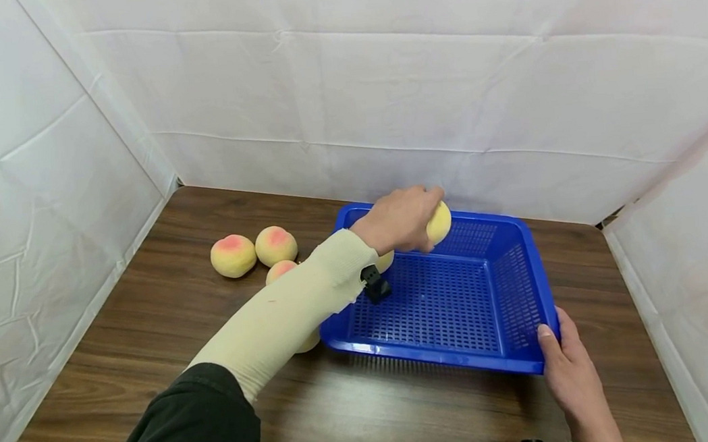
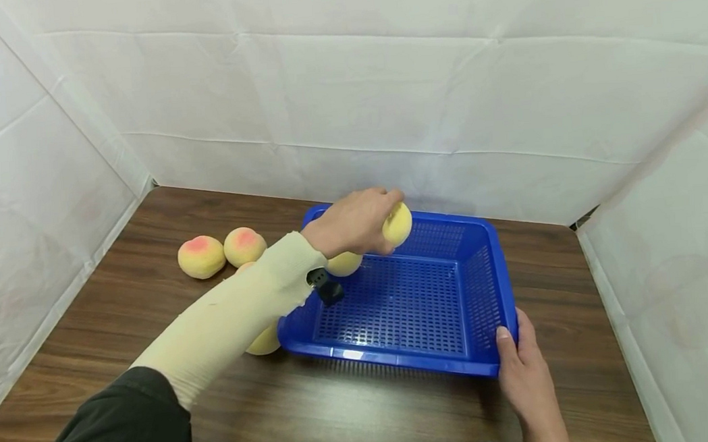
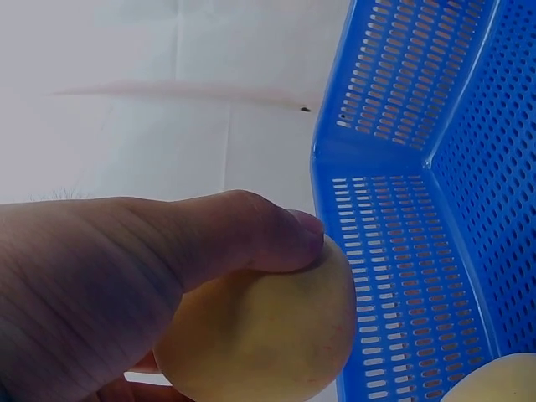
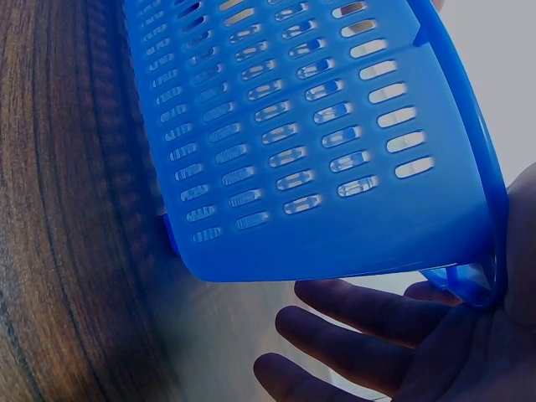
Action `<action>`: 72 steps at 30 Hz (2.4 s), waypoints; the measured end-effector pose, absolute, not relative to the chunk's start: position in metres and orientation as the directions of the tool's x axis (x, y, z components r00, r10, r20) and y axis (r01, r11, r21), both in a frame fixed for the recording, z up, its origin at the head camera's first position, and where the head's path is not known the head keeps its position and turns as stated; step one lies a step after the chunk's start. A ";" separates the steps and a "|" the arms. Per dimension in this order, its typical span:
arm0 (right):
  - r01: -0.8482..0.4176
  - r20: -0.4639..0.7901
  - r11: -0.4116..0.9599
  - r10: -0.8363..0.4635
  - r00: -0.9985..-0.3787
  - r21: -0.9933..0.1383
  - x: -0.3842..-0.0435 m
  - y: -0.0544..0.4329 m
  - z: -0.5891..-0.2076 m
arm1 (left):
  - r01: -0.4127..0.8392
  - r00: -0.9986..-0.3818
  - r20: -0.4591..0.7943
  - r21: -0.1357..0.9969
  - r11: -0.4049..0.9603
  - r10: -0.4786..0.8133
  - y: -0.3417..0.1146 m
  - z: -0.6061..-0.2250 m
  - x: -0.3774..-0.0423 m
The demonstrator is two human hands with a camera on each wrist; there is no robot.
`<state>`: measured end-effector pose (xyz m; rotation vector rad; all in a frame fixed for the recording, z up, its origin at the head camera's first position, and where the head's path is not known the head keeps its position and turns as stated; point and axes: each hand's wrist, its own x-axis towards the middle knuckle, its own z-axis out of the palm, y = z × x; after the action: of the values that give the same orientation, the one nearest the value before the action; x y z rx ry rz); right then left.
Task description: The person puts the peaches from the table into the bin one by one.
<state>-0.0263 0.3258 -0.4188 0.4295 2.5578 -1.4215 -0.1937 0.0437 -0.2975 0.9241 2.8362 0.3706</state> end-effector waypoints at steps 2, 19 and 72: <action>0.347 -0.307 0.499 0.163 -0.937 -0.794 -0.027 0.326 -0.418 | 0.562 -0.803 -0.047 0.272 0.781 0.594 0.044 -0.297 -0.194; 0.344 -0.291 0.521 0.183 -0.939 -0.781 -0.028 0.324 -0.416 | 0.558 -0.802 -0.068 0.272 0.784 0.594 0.046 -0.308 -0.196; 0.342 -0.290 0.517 0.181 -0.940 -0.785 -0.025 0.323 -0.417 | 0.497 -0.822 -0.159 0.269 0.825 0.547 0.055 -0.346 -0.203</action>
<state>-0.0253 0.3225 -0.4172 0.4493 2.5827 -1.3946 -0.2025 0.0553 -0.3455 0.8072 2.7779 0.3170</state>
